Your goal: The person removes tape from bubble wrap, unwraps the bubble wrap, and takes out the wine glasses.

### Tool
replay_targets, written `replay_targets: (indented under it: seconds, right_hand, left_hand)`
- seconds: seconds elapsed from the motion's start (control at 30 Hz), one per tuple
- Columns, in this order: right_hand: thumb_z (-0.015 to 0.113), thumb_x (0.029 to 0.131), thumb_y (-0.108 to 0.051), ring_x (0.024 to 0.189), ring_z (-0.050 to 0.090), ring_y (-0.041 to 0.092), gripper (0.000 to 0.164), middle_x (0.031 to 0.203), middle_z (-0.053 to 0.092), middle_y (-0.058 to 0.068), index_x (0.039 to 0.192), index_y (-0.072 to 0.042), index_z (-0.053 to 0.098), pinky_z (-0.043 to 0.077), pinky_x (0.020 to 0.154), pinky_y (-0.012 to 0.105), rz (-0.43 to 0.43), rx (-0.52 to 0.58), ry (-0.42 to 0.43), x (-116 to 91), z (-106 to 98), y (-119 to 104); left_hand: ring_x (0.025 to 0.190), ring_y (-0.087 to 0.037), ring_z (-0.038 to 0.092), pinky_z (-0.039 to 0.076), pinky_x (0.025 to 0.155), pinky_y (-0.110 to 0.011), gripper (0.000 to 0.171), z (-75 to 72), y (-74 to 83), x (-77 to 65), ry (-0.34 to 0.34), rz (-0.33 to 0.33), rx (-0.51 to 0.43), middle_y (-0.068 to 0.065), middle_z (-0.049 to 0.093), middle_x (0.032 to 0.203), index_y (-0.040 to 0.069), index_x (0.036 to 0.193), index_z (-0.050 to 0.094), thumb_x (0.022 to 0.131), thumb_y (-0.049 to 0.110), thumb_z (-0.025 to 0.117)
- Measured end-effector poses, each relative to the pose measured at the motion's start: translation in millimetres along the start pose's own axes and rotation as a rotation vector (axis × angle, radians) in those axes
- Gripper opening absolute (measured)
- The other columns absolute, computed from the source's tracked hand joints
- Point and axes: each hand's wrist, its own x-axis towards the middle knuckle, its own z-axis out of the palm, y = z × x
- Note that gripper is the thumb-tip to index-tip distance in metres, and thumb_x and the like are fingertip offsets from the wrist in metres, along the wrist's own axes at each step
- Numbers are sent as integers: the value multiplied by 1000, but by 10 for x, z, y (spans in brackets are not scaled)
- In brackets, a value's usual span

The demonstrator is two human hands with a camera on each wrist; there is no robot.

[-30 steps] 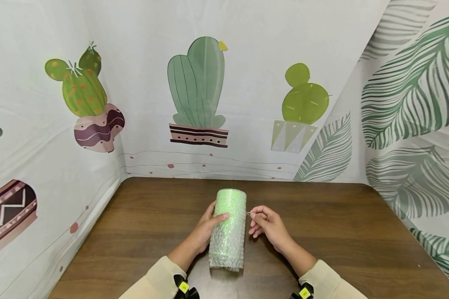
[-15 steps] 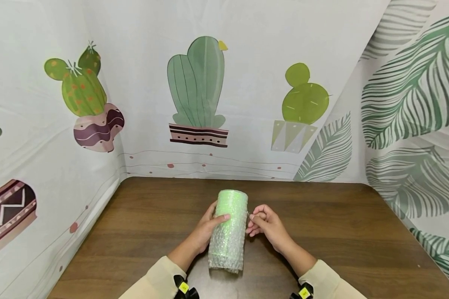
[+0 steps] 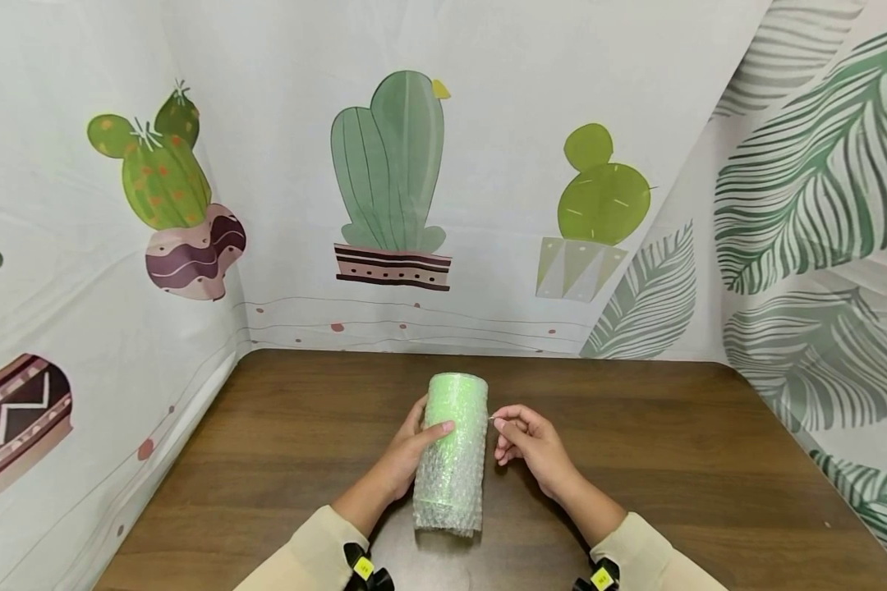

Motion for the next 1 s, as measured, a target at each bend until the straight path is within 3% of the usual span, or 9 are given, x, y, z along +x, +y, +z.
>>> replay_targets:
  seconds: [0.1,0.33,0.57,0.77,0.87,1.0]
  right_hand:
    - [59,102,-12,68,68,12,33,75,64,0,116,16,49,60,63,30,18,17,-16,3,7,-7]
    - [61,101,-15,62,65,12,20,70,62,-1,105,1,49,58,60,27,46,5,-38,-8,32,-31]
    - [58,103,-14,69,70,14,23,75,70,1,109,4,45,61,62,31,-5,18,-70,-7,29,-19]
    - [60,102,-15,58,61,9,33,72,61,-1,111,14,47,53,52,23,2,-27,-16,-16,27,-27]
    - [58,102,-13,60,63,9,33,74,61,0,111,16,45,56,55,25,-5,-12,-30,-18,30,-24]
    - [57,103,-12,63,66,11,28,75,62,2,108,13,46,58,59,27,-1,1,-41,-19,36,-24]
  left_hand:
    - [110,-25,60,53,88,-38,83,2,7,0,-3,1,0,-22,47,146,27,161,16,95,35,66]
    - [109,-27,60,53,87,-39,86,4,10,-2,-9,-11,36,-23,44,148,26,162,15,93,38,67]
    - [108,-26,60,53,86,-37,84,19,14,-13,-1,-2,32,-23,43,148,27,161,17,94,36,66]
    - [106,-26,61,54,86,-38,81,1,5,-20,-6,2,35,-25,45,145,29,161,16,96,40,63]
    - [112,-29,58,52,89,-39,76,-4,3,-18,-22,8,52,-25,40,150,29,162,13,101,45,55]
    - [135,-37,43,42,106,-47,69,0,20,-14,-53,24,51,-21,24,163,28,163,8,105,49,41]
